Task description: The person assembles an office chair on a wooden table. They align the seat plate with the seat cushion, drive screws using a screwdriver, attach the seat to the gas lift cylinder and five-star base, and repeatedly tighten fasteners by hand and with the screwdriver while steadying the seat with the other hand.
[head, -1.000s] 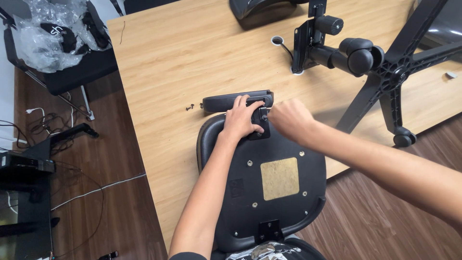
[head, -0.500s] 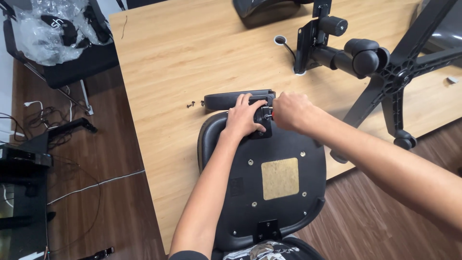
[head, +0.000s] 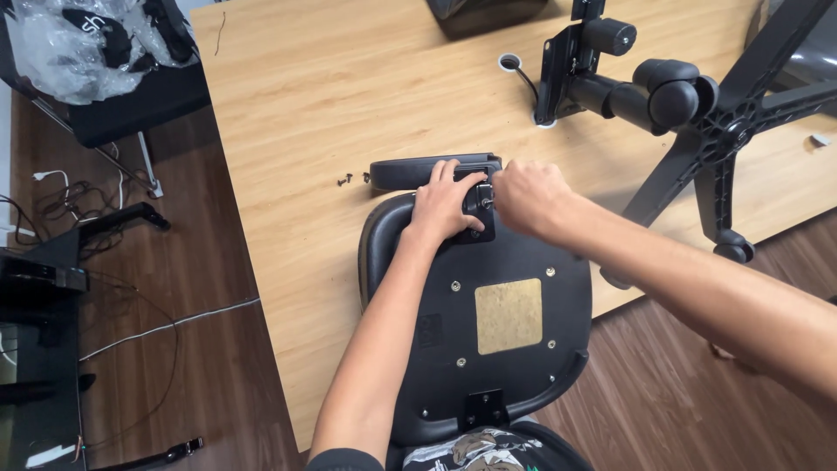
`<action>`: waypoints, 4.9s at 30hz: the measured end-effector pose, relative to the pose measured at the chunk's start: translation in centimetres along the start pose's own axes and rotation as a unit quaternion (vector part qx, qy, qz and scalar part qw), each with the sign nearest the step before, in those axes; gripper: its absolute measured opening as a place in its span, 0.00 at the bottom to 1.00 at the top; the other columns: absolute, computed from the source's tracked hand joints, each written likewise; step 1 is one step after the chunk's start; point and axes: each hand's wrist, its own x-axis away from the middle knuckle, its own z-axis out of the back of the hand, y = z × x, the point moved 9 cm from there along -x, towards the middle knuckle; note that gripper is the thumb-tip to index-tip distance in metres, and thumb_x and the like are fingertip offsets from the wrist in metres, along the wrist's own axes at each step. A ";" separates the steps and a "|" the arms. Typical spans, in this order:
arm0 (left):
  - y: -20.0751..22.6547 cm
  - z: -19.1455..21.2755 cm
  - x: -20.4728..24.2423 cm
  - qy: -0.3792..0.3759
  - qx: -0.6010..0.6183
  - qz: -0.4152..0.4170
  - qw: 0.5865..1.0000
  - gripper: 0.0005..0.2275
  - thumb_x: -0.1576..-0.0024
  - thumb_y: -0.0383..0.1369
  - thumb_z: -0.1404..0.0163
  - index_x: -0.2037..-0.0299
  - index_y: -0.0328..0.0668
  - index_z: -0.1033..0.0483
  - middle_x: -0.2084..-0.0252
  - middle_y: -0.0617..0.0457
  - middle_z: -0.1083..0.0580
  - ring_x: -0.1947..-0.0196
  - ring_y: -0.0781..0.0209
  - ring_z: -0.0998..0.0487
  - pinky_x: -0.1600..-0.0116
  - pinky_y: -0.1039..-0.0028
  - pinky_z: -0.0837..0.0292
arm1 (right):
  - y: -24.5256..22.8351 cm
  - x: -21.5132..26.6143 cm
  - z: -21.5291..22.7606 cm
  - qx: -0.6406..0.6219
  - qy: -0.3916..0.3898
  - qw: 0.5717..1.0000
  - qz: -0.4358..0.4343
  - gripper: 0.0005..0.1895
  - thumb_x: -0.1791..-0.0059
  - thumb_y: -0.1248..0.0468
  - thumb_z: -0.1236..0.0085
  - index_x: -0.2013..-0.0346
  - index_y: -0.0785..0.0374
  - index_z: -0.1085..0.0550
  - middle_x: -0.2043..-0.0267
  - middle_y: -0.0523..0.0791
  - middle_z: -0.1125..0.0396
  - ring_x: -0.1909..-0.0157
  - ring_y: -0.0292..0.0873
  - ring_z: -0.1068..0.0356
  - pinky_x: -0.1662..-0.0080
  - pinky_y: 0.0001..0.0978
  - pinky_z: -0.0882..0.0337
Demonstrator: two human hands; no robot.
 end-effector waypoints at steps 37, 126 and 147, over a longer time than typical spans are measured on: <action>-10.3 4.7 7.4 0.207 0.756 0.076 0.616 0.10 0.33 0.33 0.53 0.50 0.33 0.26 0.53 0.49 0.24 0.55 0.61 0.20 0.47 0.68 0.21 | -5.2 -0.3 3.2 -0.432 0.239 0.849 0.191 0.21 0.51 0.60 0.35 0.47 0.66 0.29 0.56 0.53 0.30 0.54 0.52 0.27 0.51 0.41 0.27; -13.4 1.5 20.5 0.149 0.569 0.289 0.756 0.34 0.45 0.47 0.48 0.30 0.41 0.41 0.34 0.43 0.33 0.34 0.52 0.32 0.33 0.64 0.36 | 5.0 -4.0 -6.9 -0.175 -0.025 0.984 -0.013 0.39 0.56 0.26 0.55 0.49 0.51 0.20 0.64 0.53 0.22 0.55 0.57 0.22 0.49 0.50 0.26; -15.6 5.0 30.5 0.207 0.678 0.339 0.618 0.41 0.49 0.61 0.54 0.32 0.34 0.36 0.35 0.28 0.33 0.37 0.39 0.30 0.38 0.52 0.31 | -8.8 -10.4 4.5 -0.051 -0.069 0.987 0.138 0.49 0.61 0.21 0.56 0.51 0.58 0.20 0.61 0.58 0.24 0.53 0.59 0.23 0.47 0.54 0.25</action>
